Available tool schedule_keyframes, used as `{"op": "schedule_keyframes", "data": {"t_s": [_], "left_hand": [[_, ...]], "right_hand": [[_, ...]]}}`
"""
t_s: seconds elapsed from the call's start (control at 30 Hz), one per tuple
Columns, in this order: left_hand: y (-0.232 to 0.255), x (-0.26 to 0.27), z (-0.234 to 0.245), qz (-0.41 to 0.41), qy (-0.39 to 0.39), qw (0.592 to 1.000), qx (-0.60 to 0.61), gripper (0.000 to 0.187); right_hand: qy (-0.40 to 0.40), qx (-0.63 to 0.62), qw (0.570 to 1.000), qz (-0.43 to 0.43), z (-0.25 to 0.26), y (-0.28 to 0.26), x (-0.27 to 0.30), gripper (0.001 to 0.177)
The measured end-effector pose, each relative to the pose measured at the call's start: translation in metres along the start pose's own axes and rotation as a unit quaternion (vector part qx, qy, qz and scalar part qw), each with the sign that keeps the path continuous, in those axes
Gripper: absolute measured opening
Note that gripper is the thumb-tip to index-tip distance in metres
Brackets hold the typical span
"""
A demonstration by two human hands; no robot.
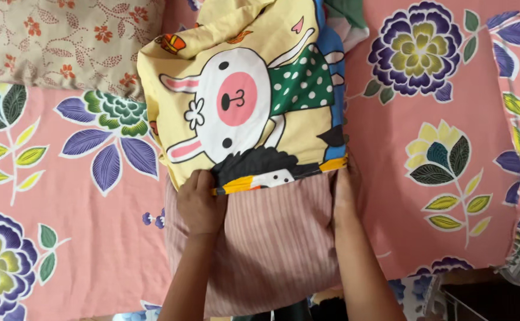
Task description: The person places a pillow on a bed, then inserts it into a pillowcase with a cartoon rabbit print. They adjust the fabric around the pillow and smooth the surface. The person repeats the process with a second pillow and a different pillowcase.
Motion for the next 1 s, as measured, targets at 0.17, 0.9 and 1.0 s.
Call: {"op": "schedule_keyframes", "data": {"t_s": [0.17,0.9,1.0], "left_hand": [[0.066,-0.006,0.033,-0.166,0.043,0.984,0.057,0.038],[0.142,-0.008,-0.030,-0.109,0.066,0.984,0.127,0.019],[0.143,-0.014,-0.043,-0.103,0.051,0.985,0.125,0.017]], "right_hand": [[-0.023,-0.032,0.998,-0.040,-0.044,-0.042,0.031,0.034],[-0.067,0.289,0.922,0.250,-0.029,-0.093,0.075,0.039],[-0.046,0.298,0.922,0.245,-0.022,-0.099,0.084,0.041]]}}
Point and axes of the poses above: each hand's wrist, its own x-axis away from the middle knuckle, its own z-axis out of the back of the hand, y = z × x, the point moved 6 cm from there along -x, towards the middle knuckle, and after that the axes turned 13 degrees about y, right-handed, at the moved point
